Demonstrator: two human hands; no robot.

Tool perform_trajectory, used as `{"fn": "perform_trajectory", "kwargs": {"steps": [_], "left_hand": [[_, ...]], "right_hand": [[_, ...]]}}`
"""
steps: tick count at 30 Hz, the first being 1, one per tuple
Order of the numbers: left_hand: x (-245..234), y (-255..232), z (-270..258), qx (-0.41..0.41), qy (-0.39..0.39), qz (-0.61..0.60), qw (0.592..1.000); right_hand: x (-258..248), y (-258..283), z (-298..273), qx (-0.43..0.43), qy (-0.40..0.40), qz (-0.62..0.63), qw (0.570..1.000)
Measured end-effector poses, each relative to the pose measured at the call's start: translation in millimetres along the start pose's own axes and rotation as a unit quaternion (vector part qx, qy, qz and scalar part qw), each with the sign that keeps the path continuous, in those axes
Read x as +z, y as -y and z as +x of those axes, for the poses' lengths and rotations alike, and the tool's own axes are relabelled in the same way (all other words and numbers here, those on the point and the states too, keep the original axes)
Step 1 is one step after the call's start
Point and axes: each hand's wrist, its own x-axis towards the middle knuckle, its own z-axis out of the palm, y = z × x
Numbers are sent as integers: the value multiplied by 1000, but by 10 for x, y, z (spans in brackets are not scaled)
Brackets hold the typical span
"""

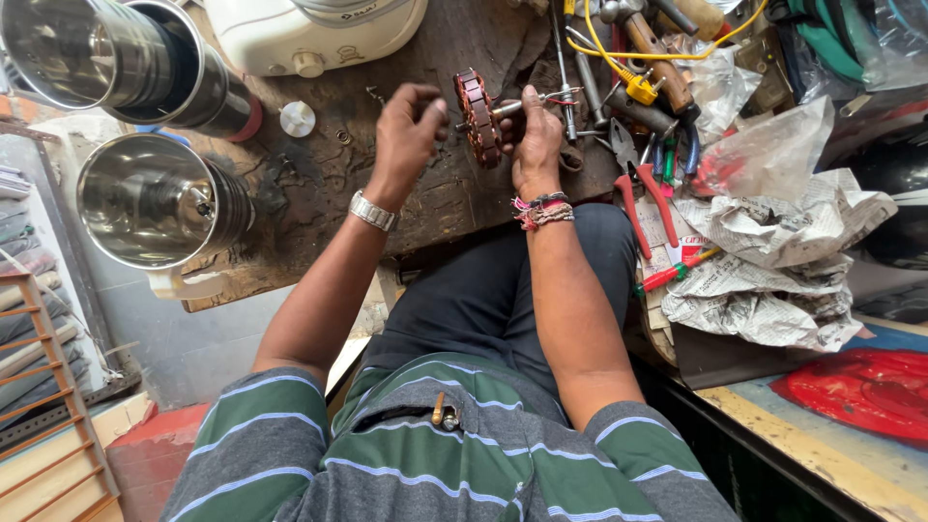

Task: The person assembles a motor component for a kitchen appliance, likely a mixer grinder. They insert a copper-wound stator into a housing, connect wires, and use a hammer to secure a metal shaft. The person then attaches a plastic base plate and uses a hammer to drive a metal rod into the assembly.

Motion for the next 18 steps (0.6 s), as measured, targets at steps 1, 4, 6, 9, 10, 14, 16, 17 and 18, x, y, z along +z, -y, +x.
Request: {"fn": "perform_trajectory", "kwargs": {"steps": [1,4,6,9,10,14,16,17,18], "left_hand": [[24,86,-1,21,16,-1,1000],[82,271,-24,60,44,4,997],[129,330,-15,56,40,18,997],[203,417,-22,151,29,-28,988],[215,441,-18,146,26,-40,988],[229,488,11,98,38,-124,987],[228,493,14,73,48,-153,984],[224,492,13,69,48,-153,985],[214,487,19,65,48,-152,985]], "right_hand": [[-4,-6,4,0,4,1,1000],[-18,-28,2,3,13,4,1000],[-21,-19,6,1,12,9,1000],[-16,-10,13,13,16,22,1000],[-12,-10,12,14,14,20,1000],[-15,-13,11,11,15,18,1000],[-23,-17,11,11,15,17,1000],[-24,-17,11,12,13,15,1000],[-15,-15,17,13,12,14,1000]]}}
